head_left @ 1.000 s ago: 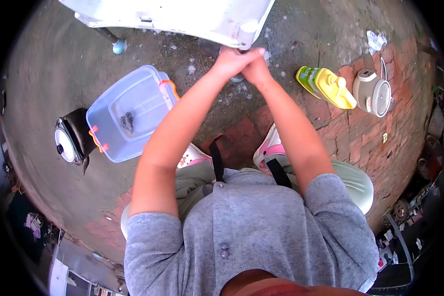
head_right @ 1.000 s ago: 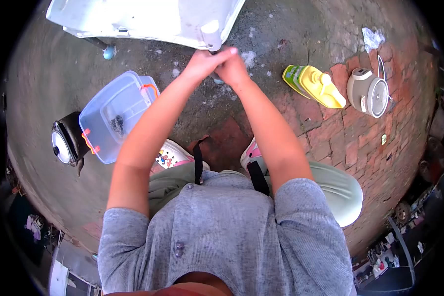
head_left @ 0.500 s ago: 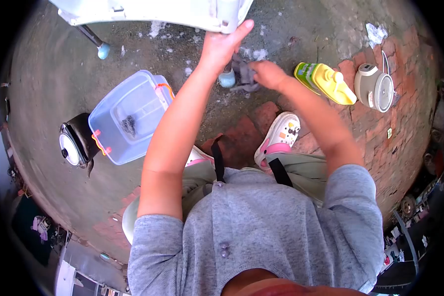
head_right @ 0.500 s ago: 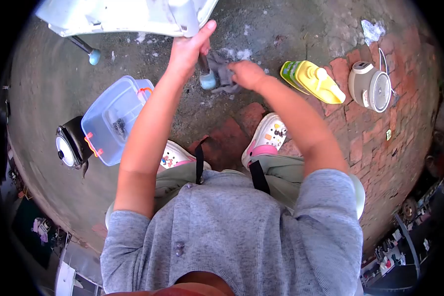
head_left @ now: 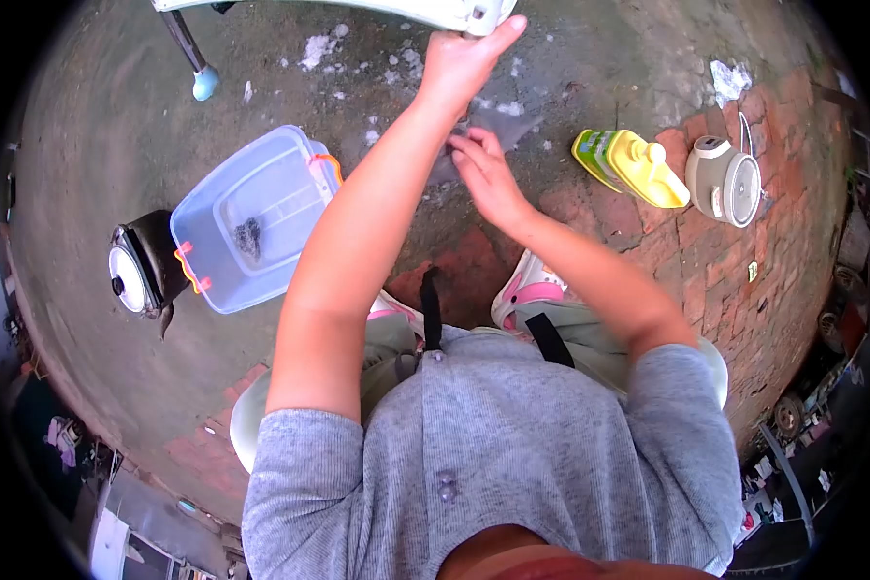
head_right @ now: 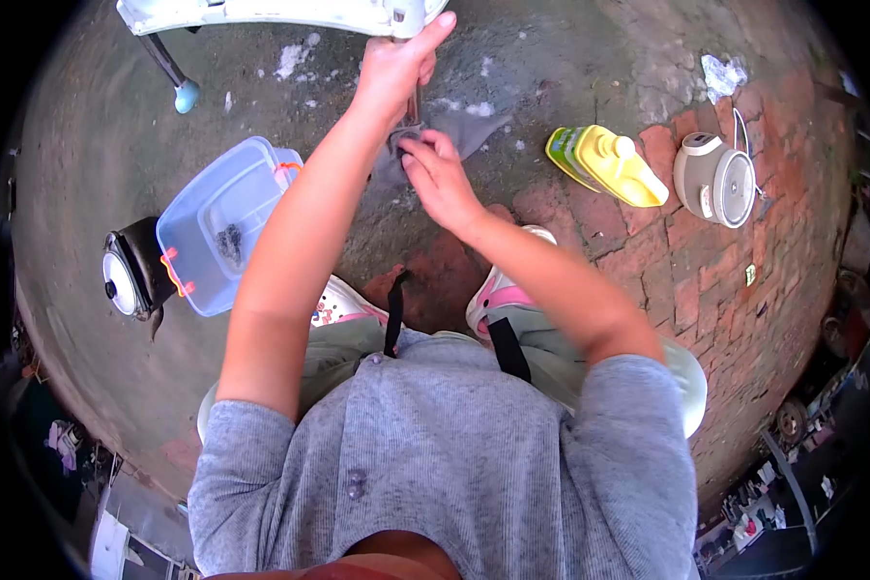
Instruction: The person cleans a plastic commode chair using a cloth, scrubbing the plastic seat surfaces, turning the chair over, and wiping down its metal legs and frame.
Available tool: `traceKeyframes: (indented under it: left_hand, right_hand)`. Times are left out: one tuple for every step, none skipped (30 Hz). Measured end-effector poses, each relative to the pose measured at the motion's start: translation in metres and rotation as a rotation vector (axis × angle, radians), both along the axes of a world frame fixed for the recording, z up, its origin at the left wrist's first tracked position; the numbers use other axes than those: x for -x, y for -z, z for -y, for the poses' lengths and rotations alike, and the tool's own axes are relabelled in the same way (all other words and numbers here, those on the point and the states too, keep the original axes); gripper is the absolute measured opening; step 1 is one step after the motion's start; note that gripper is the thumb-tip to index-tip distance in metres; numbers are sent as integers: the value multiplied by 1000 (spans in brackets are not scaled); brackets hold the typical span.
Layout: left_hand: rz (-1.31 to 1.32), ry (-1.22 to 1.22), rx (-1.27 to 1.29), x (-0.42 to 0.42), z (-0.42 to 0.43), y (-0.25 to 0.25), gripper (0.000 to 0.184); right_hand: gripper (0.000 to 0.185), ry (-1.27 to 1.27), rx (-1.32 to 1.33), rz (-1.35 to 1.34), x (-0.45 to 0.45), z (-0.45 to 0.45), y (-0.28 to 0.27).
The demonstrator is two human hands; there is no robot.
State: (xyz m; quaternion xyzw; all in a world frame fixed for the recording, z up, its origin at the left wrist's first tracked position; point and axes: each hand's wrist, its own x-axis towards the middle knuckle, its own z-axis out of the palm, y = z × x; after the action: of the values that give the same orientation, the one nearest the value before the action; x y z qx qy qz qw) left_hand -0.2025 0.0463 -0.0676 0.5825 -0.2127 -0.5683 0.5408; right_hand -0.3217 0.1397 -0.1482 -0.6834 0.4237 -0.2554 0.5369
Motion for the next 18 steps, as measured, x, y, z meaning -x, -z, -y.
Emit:
traceKeyframes:
  left_hand:
    - [63, -83, 156, 3, 5, 3, 32]
    - [96, -124, 236, 4, 10, 6, 34]
    - [131, -164, 317, 5, 15, 9, 35]
    - [114, -168, 361, 6, 17, 8, 33]
    - [107, -166, 383, 6, 17, 7, 32]
    - [99, -163, 404, 6, 18, 6, 30]
    - [40, -94, 237, 4, 16, -10, 28]
    - [-19, -24, 68, 2, 16, -21, 27]
    - [-15, -14, 70, 2, 18, -24, 27]
    - [-2, -20, 60, 2, 21, -26, 26]
    - [10, -26, 48, 3, 22, -27, 25]
    - [-34, -15, 90, 2, 24, -27, 24]
    - [-33, -10, 91, 2, 24, -27, 24]
    - [-34, -3, 100, 2, 24, -27, 23]
    - [-35, 3, 108, 2, 22, -27, 23]
    - [-33, 5, 107, 2, 21, -27, 23]
    - [-40, -8, 138, 3, 20, -27, 23]
    - [-49, -21, 168, 4, 20, -28, 23]
  right_hand:
    - [40, 0, -5, 3, -9, -5, 6]
    - [39, 188, 127, -78, -17, -8, 13]
    - [38, 377, 259, -157, -24, -10, 20]
    - [41, 516, 201, -124, -30, -9, 25]
    - [41, 521, 195, -123, -35, -10, 28]
    - [47, 562, 158, -154, -39, -11, 32]
    - [53, 606, 119, -183, -43, -10, 34]
    - [53, 617, 114, -180, -46, -5, 29]
    - [56, 610, 74, -147, -48, 4, 25]
    - [60, 603, 35, -116, -50, 13, 20]
    - [60, 613, 34, -114, -47, 21, 18]
    - [61, 438, -226, -121, -40, 29, 16]
    - [63, 253, -481, -125, -33, 37, 17]
    - [63, 255, -483, -122, -25, 44, 19]
    - [59, 106, -564, -31, -17, 50, 23]
    - [54, -46, -640, 59, -11, 57, 26]
    - [54, -46, -639, 61, -6, 63, 32]
    - [51, -143, -815, 242, -1, 67, 40]
